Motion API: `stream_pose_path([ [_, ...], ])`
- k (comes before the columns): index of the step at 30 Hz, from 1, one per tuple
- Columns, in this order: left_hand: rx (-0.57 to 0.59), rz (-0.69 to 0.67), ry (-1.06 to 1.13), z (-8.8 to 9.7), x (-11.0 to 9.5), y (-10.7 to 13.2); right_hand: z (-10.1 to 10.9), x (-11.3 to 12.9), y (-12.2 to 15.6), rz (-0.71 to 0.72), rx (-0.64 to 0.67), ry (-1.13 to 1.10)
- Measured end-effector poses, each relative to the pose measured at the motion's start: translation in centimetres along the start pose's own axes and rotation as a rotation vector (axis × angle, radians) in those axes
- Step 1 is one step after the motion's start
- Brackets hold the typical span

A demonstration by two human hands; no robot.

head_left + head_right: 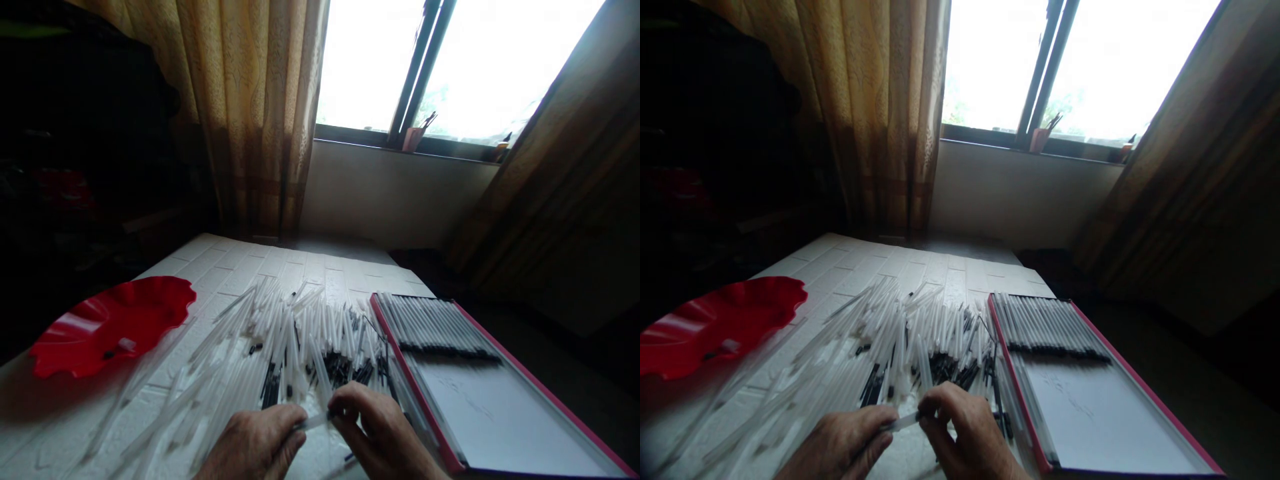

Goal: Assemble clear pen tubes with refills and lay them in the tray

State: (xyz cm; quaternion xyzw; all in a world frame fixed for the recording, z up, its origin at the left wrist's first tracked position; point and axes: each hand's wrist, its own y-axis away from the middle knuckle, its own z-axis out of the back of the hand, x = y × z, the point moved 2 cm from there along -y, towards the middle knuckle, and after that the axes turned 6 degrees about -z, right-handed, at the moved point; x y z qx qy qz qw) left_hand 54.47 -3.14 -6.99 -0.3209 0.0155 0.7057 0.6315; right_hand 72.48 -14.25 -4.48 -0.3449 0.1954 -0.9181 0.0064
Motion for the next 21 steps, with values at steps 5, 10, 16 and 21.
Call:
stream_pose_path([
  [5, -0.018, -0.012, -0.001, 0.0, 0.0, 0.0, -0.2, 0.0, -0.3, 0.008, -0.038, 0.055],
  [10, -0.001, -0.034, -0.028, -0.3, 0.1, 0.1, -0.8, -0.4, -0.1, -0.03, -0.039, 0.099],
  [16, -0.026, -0.014, 0.016, -0.1, 0.2, 0.1, -1.1, -0.9, 0.0, -0.061, -0.02, 0.059],
  [21, -0.048, 0.036, 0.032, 0.2, 0.1, -0.1, -0.3, 0.1, -0.4, -0.056, 0.012, -0.001],
])
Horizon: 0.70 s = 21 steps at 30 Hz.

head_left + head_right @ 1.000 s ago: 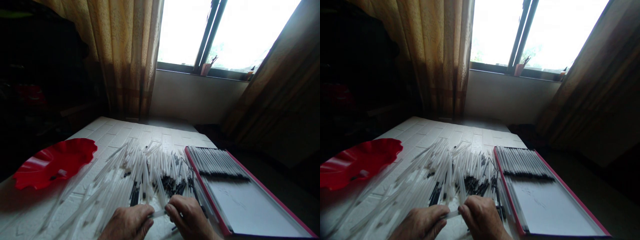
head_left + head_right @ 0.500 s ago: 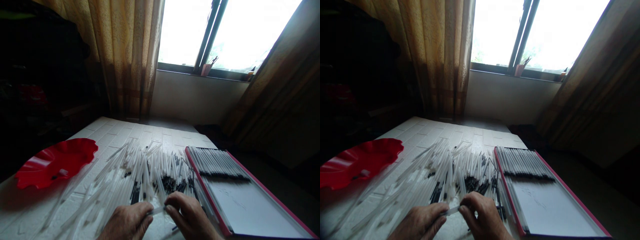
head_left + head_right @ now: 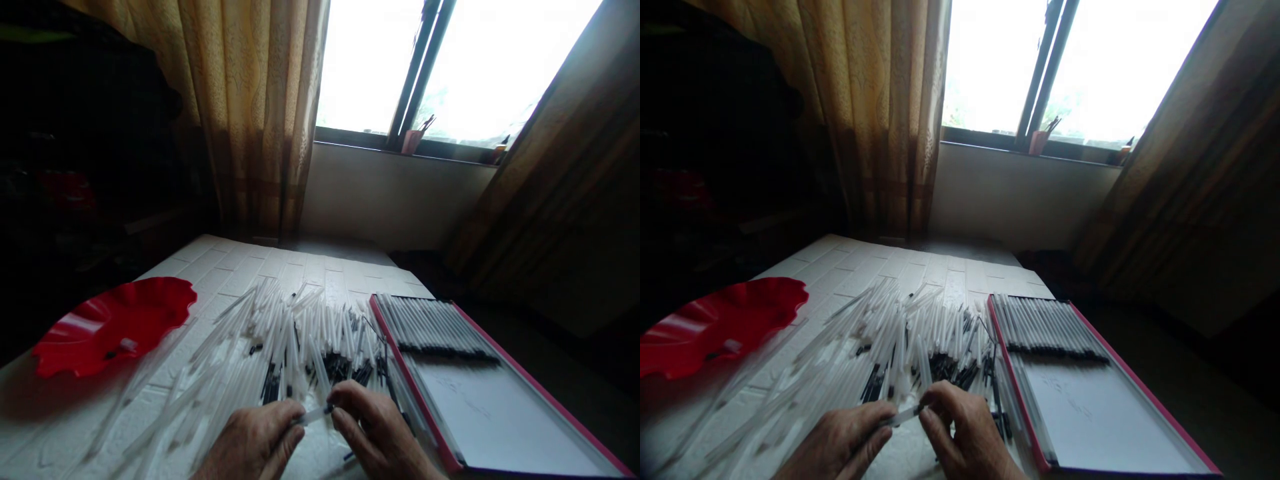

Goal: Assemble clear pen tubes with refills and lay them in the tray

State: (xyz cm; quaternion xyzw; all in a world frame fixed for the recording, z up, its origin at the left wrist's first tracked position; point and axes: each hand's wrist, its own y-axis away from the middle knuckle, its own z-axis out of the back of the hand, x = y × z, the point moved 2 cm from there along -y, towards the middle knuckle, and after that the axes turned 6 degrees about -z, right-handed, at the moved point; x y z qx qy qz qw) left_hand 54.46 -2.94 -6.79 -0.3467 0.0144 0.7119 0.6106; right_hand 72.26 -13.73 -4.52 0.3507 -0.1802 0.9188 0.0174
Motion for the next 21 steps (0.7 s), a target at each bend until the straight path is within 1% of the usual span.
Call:
stream_pose_path([
  [4, 0.025, 0.001, 0.009, -0.1, 0.0, -0.1, -0.1, 0.0, 0.1, 0.041, -0.012, 0.038],
  [8, 0.023, -0.009, 0.011, 0.0, 0.0, -0.2, -0.4, -0.4, 0.3, 0.036, 0.01, 0.039],
  [10, 0.006, -0.011, 0.006, 0.2, -0.1, -0.3, -0.2, -0.5, 0.5, 0.022, 0.008, 0.014],
  [12, -0.003, -0.009, 0.003, 0.5, -0.1, -0.3, 0.1, -0.8, 0.7, -0.035, -0.042, -0.043],
  [14, -0.015, 0.004, -0.004, 0.8, -0.2, -0.4, 0.4, -1.2, 0.8, -0.134, -0.111, -0.152],
  [16, -0.03, 0.015, -0.015, 0.9, -0.2, -0.4, 0.4, -1.5, 0.9, -0.247, -0.156, -0.332],
  [19, -0.024, 0.009, -0.008, 0.9, -0.2, -0.3, -0.2, -1.3, 0.9, -0.371, -0.178, -0.665],
  [21, -0.006, -0.002, 0.014, 0.8, -0.2, -0.4, -0.8, -0.8, 0.8, -0.423, -0.167, -0.802],
])
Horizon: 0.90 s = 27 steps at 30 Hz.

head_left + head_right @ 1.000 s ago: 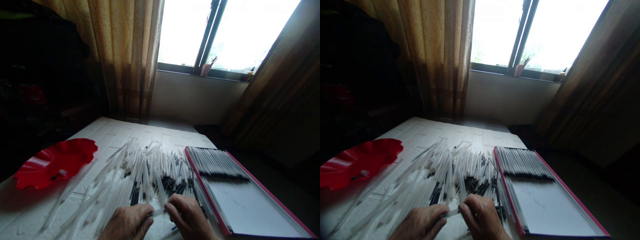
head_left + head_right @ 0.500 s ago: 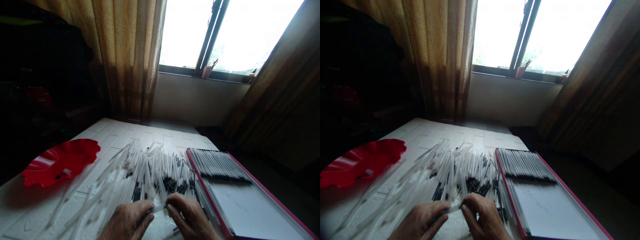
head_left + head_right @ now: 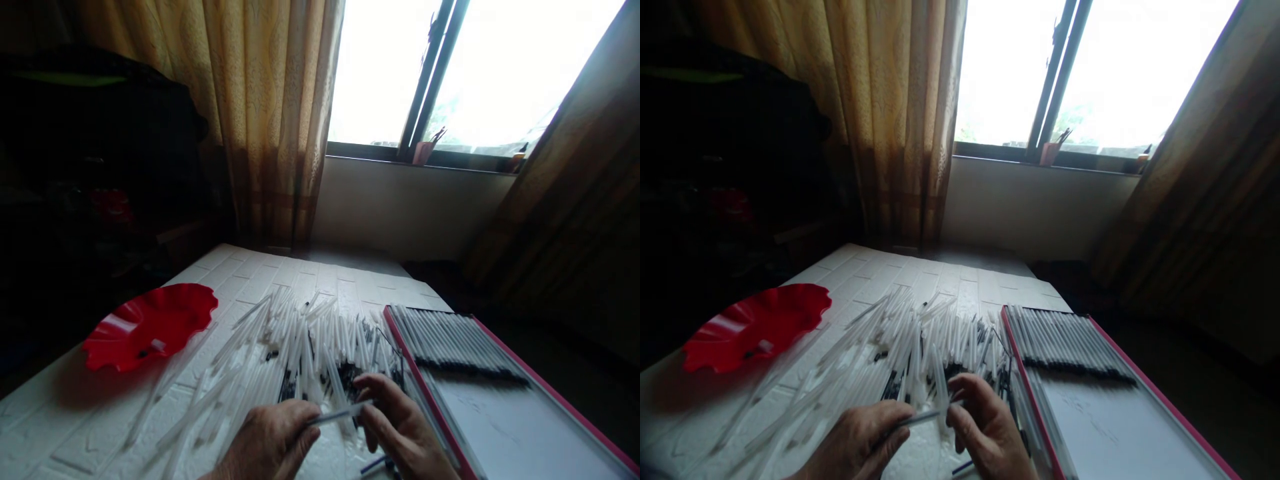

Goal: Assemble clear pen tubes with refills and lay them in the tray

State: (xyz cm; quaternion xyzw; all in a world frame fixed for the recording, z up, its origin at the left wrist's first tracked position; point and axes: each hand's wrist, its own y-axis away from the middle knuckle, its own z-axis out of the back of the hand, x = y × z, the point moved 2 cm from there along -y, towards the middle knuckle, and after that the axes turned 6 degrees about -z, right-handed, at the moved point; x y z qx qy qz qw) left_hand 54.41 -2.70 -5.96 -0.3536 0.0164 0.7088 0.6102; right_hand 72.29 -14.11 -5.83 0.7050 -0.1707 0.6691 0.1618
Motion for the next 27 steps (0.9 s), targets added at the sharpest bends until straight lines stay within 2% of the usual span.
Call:
stream_pose_path([
  [4, 0.034, 0.005, 0.014, -0.2, 0.2, -0.1, -0.6, 0.2, -0.1, -0.079, -0.011, -0.086],
  [8, 0.0, 0.025, -0.073, -0.2, 0.6, -0.2, 0.6, 0.4, -0.6, -0.093, -0.137, -0.247],
  [14, -0.044, 0.049, -0.129, 0.3, 1.3, -0.2, 2.1, -0.2, -1.4, -0.098, -0.181, -0.366],
  [19, -0.102, 0.101, -0.177, 1.3, 1.9, -0.5, 2.1, 0.3, -1.5, -0.096, -0.228, -0.407],
  [27, -0.259, 0.24, -0.291, 3.9, 4.7, -0.7, 2.6, 1.4, -1.8, -0.084, -0.324, -0.451],
])
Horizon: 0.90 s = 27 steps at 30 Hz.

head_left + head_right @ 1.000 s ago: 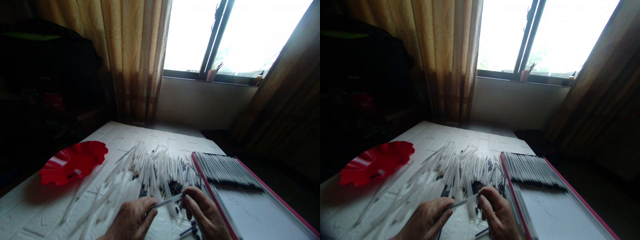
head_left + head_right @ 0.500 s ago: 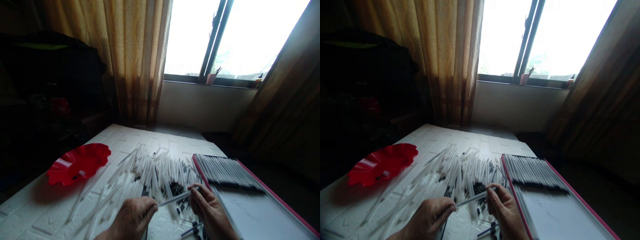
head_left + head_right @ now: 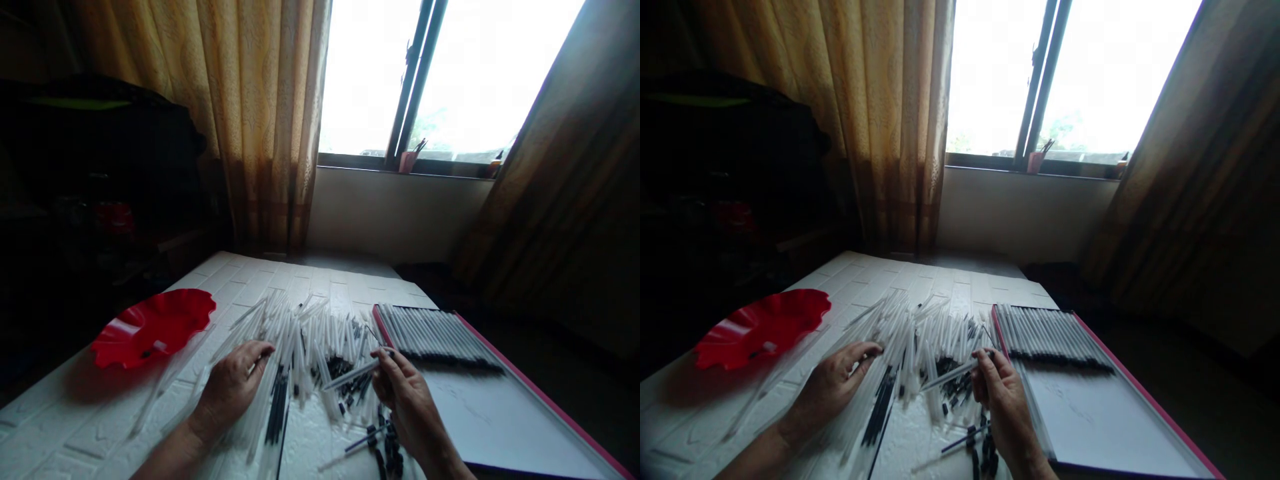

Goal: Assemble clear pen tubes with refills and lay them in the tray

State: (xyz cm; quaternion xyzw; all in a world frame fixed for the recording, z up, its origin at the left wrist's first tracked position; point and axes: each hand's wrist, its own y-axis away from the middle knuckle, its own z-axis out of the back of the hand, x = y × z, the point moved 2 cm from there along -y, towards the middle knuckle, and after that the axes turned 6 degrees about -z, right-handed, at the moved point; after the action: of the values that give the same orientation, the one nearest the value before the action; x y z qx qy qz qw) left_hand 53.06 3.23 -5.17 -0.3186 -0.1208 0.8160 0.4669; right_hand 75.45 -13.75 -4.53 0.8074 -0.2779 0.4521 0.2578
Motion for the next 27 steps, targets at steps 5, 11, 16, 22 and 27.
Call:
stream_pose_path([
  [5, 0.033, 0.095, -0.09, 2.3, 0.7, -0.8, 0.3, 1.0, -0.2, 0.011, -0.104, -0.118],
  [11, 0.006, 0.189, -0.27, 7.0, 3.5, -0.2, 1.0, 1.5, -0.4, 0.048, -0.136, -0.174],
  [16, 0.062, 0.096, -0.323, 6.6, 3.2, 1.5, 1.4, 1.7, -0.6, 0.103, -0.135, -0.191],
  [22, 0.265, -0.18, -0.248, 0.8, -3.7, -0.1, 1.6, 1.7, -0.8, 0.09, -0.15, -0.204],
  [27, 0.359, -0.28, -0.227, -2.5, -6.5, -2.4, 1.8, 1.5, -1.1, 0.114, -0.128, -0.156],
])
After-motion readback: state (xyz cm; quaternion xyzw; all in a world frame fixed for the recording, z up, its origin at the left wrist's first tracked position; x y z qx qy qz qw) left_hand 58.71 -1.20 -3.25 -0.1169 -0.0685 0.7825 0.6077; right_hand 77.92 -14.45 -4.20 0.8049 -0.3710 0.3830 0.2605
